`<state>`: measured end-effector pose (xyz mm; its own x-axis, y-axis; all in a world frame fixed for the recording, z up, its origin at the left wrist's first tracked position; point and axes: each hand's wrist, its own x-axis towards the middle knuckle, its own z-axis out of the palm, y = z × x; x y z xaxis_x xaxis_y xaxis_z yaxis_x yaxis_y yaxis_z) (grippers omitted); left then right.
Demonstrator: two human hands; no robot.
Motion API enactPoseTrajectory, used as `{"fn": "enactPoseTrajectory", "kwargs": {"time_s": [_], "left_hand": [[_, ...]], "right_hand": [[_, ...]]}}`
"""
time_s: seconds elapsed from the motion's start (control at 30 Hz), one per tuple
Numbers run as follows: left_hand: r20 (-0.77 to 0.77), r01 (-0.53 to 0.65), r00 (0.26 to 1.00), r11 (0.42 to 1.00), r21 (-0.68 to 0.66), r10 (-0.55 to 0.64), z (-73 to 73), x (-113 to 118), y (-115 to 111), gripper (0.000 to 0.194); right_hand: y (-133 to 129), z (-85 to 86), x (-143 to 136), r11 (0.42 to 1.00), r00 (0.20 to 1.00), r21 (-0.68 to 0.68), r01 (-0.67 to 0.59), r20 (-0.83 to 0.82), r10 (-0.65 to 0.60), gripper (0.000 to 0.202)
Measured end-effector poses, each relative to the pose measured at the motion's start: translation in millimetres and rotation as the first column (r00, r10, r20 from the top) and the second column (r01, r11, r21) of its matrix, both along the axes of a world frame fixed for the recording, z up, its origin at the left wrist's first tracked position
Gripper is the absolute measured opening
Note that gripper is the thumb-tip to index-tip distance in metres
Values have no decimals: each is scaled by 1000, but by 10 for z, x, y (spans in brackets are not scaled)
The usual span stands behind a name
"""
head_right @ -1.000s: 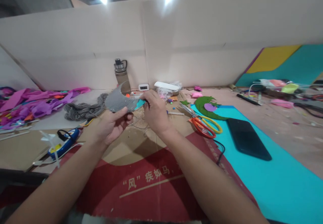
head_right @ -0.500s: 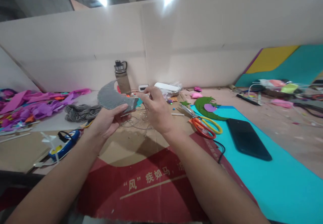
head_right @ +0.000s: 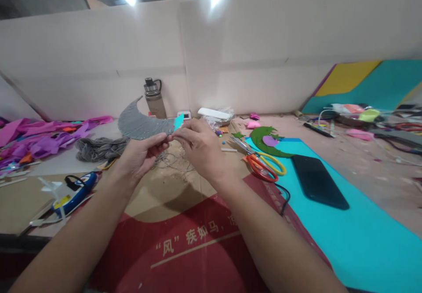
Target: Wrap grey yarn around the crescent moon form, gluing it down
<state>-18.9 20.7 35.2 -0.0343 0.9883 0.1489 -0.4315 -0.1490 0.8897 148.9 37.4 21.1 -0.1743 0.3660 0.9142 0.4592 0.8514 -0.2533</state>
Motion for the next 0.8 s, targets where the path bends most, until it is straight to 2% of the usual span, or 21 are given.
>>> {"fn": "enactPoseTrajectory", "kwargs": {"time_s": [0.13,0.23,0.33,0.57,0.8], "left_hand": [[16,-8,1000,1000,21,8,3,44,-8,15],[40,-13,999,999,45,12,15,95,-16,12],[48,-28,999,995,92,24,26,149,-24,11],[30,-9,1000,987,161,4,34,226,-52,12],[-4,-9,1000,991,134,9,60,242,-87,13]], "right_hand": [[-21,48,-19,977,979,-180,-115,-186,81,8],[-41,70,-43,922,940,-313,-226,-319,122,5],[-52,88,-59,871,908,-391,-297,-399,130,4],[-20,98,-60,814,849,-444,-374,-516,109,4],[-31,109,-67,722,790,-493,-487,-600,123,17]]}}
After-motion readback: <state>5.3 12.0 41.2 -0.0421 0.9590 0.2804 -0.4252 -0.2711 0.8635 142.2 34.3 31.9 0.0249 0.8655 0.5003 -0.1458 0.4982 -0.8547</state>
